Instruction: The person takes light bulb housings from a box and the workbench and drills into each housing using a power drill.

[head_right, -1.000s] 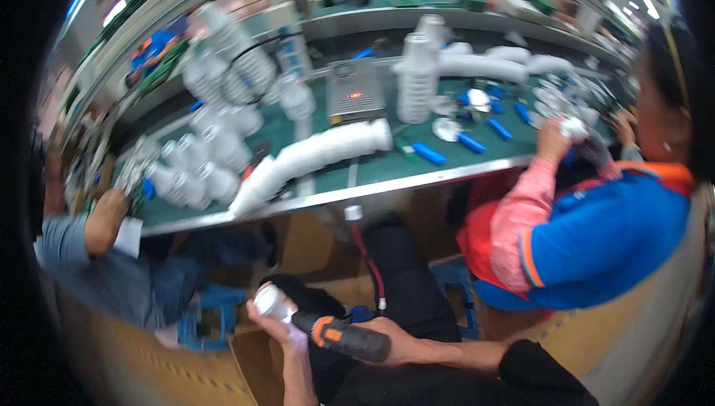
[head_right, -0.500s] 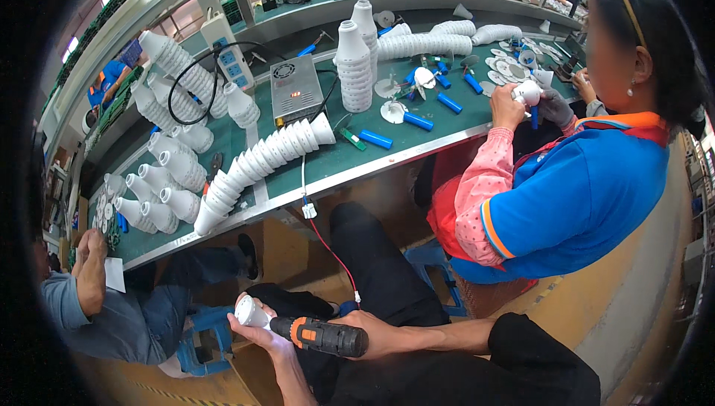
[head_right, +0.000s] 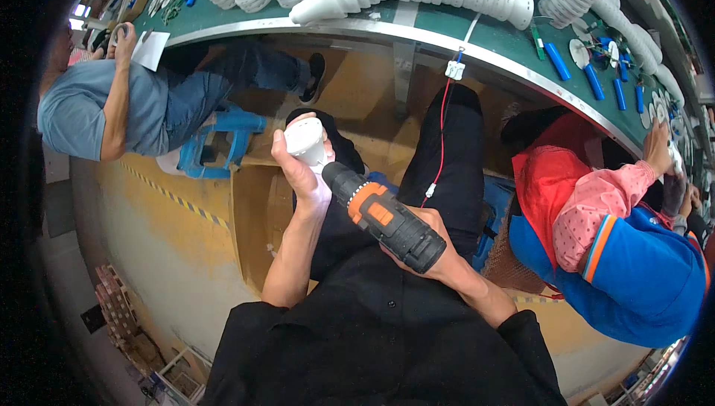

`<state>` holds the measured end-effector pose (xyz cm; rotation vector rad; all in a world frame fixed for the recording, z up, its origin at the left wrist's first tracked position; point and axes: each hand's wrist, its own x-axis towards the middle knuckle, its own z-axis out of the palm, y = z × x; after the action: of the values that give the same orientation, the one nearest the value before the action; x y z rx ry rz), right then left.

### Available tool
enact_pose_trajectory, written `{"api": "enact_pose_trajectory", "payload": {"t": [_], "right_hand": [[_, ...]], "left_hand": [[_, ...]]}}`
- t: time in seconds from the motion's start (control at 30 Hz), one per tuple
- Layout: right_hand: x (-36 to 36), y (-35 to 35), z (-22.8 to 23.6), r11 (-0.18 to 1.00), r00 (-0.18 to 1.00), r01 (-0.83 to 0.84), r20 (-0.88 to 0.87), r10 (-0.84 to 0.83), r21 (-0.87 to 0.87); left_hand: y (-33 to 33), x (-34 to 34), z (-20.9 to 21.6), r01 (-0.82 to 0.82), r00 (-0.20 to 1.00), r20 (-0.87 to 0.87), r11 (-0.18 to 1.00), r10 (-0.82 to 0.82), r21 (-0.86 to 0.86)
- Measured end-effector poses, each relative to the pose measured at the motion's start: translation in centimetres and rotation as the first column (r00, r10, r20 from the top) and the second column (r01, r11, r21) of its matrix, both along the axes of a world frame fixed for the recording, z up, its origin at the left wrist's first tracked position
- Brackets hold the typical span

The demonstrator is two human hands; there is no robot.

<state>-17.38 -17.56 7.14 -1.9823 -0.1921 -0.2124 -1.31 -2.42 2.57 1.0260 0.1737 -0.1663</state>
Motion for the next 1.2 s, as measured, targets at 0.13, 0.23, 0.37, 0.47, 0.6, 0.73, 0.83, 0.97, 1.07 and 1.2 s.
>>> {"api": "enact_pose_trajectory", "payload": {"t": [0.13,0.23,0.37,0.47,0.6,0.73,0.83,0.97,1.07,1.2], "right_hand": [[-0.5,0.2,-0.4,0.998,0.997,-0.009,-0.078,0.014,0.058],[-0.5,0.3,-0.4,0.999,0.999,-0.022,-0.047,0.023,0.025],[-0.6,0.2,-0.6,0.999,0.998,-0.024,-0.053,0.026,0.029],[-0.4,0.3,-0.3,1.0,0.998,0.0,-0.064,0.001,0.016],[-0.3,0.4,-0.6,1.0,0.998,-0.005,-0.062,0.007,0.017],[-0.2,0.6,-0.3,1.0,1.0,-0.008,-0.003,0.008,-0.022],[-0.3,0.6,-0.8,1.0,0.999,-0.013,-0.047,0.013,0.0],[-0.1,0.7,-0.7,1.0,1.0,-0.002,-0.016,0.002,0.003],[-0.1,0.6,-1.0,1.0,0.999,-0.005,-0.033,0.006,0.005],[0.0,0.9,-1.0,1.0,0.998,-0.004,-0.061,0.005,0.021]], "left_hand": [[0.2,-0.2,-0.3,0.003,1.0,-0.02,0.999,-0.004,-0.053],[0.3,-0.3,-0.5,0.025,1.0,-0.009,0.998,-0.026,-0.063],[0.0,-0.3,-0.5,0.031,0.999,-0.017,0.998,-0.032,-0.056],[0.0,-0.2,-0.7,0.034,0.999,-0.008,0.997,-0.035,-0.066],[0.1,-0.3,-0.7,0.021,1.0,-0.014,0.999,-0.022,-0.043],[0.6,-0.4,-0.9,0.031,1.0,0.004,0.998,-0.031,-0.057],[0.7,-0.4,-1.0,0.042,0.999,0.008,0.998,-0.042,-0.056],[0.6,-0.5,-1.2,0.036,0.999,-0.004,0.997,-0.037,-0.061],[0.6,-0.5,-1.5,0.035,0.999,0.003,0.997,-0.035,-0.065],[0.9,-0.5,-1.5,0.052,0.998,0.029,0.998,-0.051,-0.04]]}}
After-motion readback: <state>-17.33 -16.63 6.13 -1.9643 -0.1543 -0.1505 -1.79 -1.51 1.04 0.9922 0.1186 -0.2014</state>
